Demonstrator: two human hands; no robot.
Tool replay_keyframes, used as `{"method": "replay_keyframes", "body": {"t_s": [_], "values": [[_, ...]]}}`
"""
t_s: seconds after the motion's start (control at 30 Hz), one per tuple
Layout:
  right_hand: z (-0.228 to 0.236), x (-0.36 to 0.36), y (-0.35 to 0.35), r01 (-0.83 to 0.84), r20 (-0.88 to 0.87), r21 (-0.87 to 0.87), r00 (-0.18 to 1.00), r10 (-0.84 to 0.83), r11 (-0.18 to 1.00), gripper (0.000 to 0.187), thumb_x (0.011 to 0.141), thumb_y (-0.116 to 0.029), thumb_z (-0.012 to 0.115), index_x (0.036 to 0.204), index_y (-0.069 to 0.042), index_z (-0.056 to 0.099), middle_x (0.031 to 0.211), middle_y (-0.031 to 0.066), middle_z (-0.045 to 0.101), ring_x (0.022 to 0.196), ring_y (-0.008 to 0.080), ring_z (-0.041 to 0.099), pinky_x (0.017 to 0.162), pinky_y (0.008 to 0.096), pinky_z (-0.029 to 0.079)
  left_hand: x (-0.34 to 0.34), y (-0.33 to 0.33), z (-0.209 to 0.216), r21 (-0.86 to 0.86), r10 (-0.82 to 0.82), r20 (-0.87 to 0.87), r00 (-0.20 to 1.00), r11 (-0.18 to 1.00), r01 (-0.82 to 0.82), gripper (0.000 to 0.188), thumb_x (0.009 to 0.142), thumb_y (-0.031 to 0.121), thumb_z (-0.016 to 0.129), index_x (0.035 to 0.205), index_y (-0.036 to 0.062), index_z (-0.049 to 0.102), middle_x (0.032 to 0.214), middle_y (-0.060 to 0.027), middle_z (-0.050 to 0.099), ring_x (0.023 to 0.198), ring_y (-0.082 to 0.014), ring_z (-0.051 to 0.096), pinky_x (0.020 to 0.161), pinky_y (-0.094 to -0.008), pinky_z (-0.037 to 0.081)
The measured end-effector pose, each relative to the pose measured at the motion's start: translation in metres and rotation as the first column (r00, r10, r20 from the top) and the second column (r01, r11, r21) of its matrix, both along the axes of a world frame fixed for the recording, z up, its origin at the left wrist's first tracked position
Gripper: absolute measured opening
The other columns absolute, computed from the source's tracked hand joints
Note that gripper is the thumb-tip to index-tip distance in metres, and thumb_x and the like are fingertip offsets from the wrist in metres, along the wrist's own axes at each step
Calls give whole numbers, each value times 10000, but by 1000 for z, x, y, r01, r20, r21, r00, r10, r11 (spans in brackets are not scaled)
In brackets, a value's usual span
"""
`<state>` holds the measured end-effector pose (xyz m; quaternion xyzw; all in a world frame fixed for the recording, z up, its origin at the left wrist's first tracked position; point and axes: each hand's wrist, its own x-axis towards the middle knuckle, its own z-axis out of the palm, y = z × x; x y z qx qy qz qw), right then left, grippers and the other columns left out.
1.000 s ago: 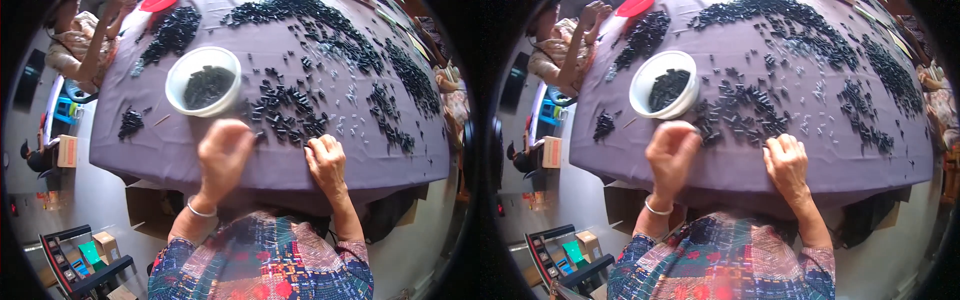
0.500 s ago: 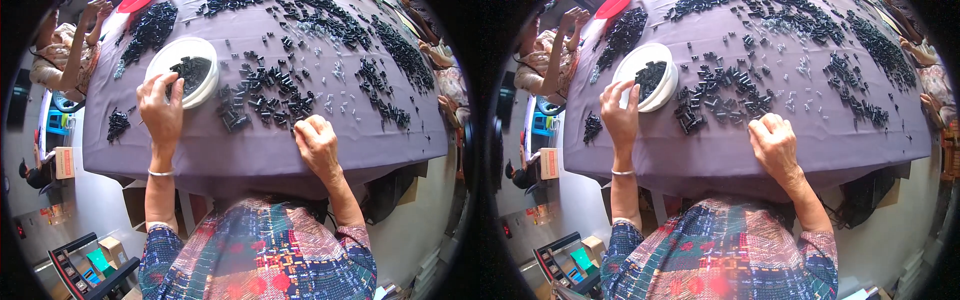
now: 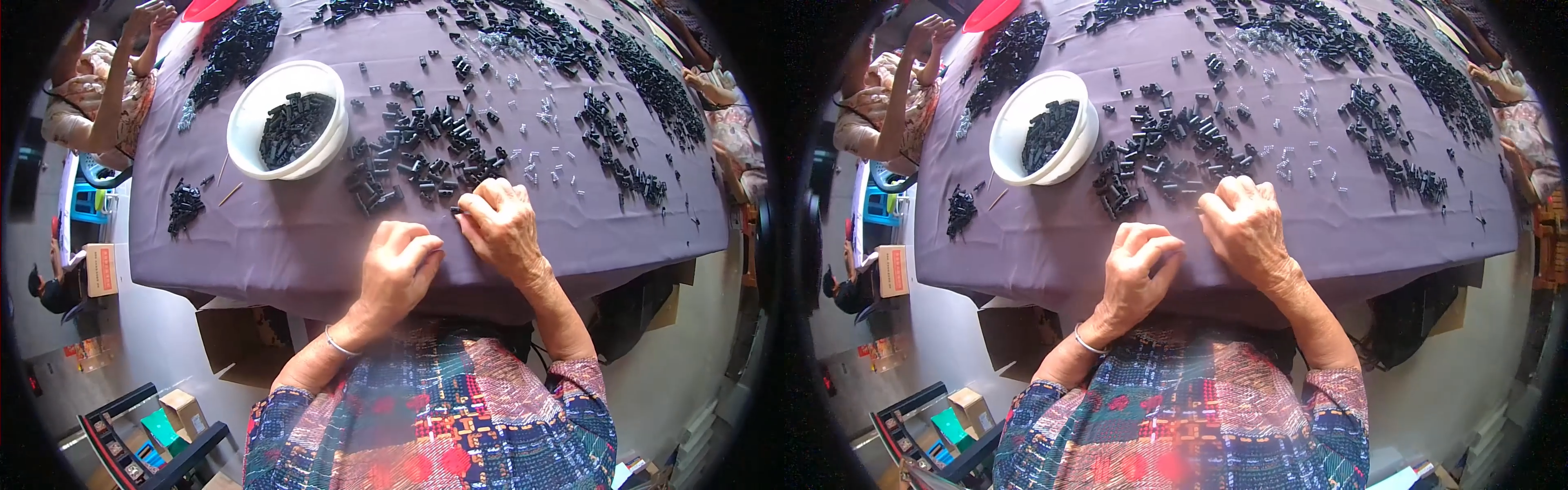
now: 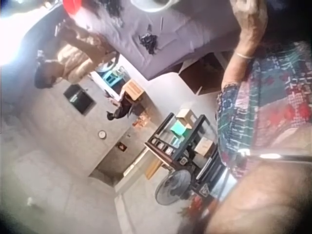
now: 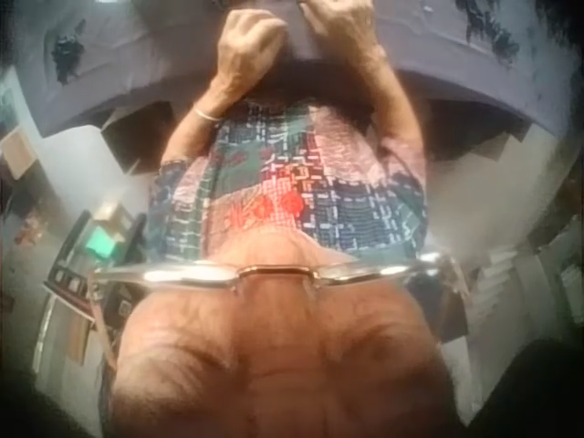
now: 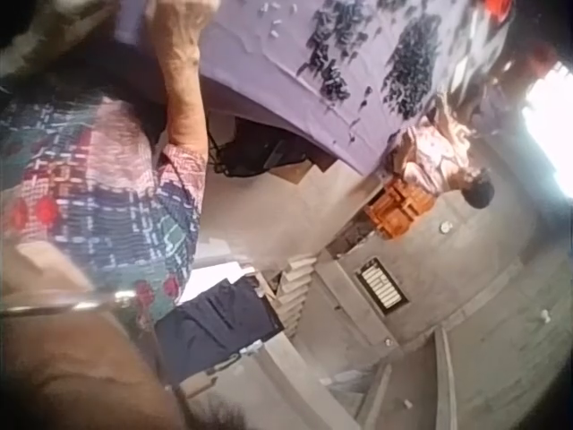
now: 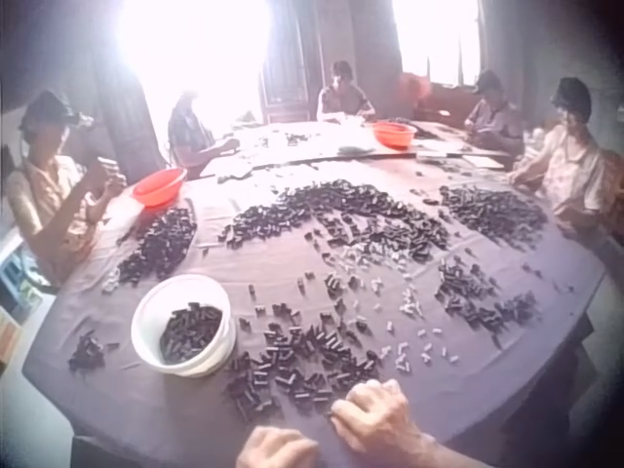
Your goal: Assembling small black plastic components at a workshop table.
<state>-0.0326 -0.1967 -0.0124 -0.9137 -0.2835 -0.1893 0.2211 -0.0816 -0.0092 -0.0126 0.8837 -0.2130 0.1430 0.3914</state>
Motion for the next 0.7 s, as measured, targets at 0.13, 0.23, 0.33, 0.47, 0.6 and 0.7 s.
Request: {"method": "replay_keyframes", "body": {"t_s": [0.13,0.23,0.33,0.47,0.6,0.7], "values": [[6,-4,-14,32,38,109,999,-37,993,164,706,-81,716,820,-102,600,830,29,538,804,231,543,703,375,386,3,-5,0,-10,-6,12,1000,1000,6,206,699,9,747,883,69,678,905,-83,625,852,-275,575,751,-369,490],[6,-6,-34,158,51,137,985,-166,978,156,720,-61,716,818,-100,600,829,32,551,804,235,551,703,376,399,0,-7,-2,24,28,42,999,999,-29,179,695,10,746,851,63,677,880,-88,624,840,-277,573,739,-373,490],[1,-5,-60,294,24,153,953,-301,943,139,739,-55,716,810,-98,604,821,34,552,805,238,560,702,381,418,-1,-5,-1,23,8,54,998,1000,-9,188,687,-6,743,849,52,667,875,-88,616,831,-276,566,733,-371,486],[1,-2,-77,408,-41,152,913,-407,900,135,741,-55,717,818,-96,615,824,40,557,816,240,570,704,383,423,2,-11,1,-3,-38,72,997,999,39,214,684,-7,728,867,64,642,865,-82,600,794,-272,566,733,-376,464],[-2,6,-82,442,-42,118,897,-440,889,115,749,-83,717,819,-98,626,832,39,566,831,241,577,704,386,423,2,-17,1,-22,-63,46,997,998,64,220,679,-15,726,869,59,643,871,-84,601,796,-272,567,736,-376,462],[-1,8,-77,454,-81,70,890,-448,888,114,745,-102,720,817,-105,632,835,36,569,835,235,581,702,383,422,1,-18,-3,-17,-67,28,997,998,67,229,672,-22,724,873,56,646,874,-85,601,796,-273,567,744,-377,459]]}}
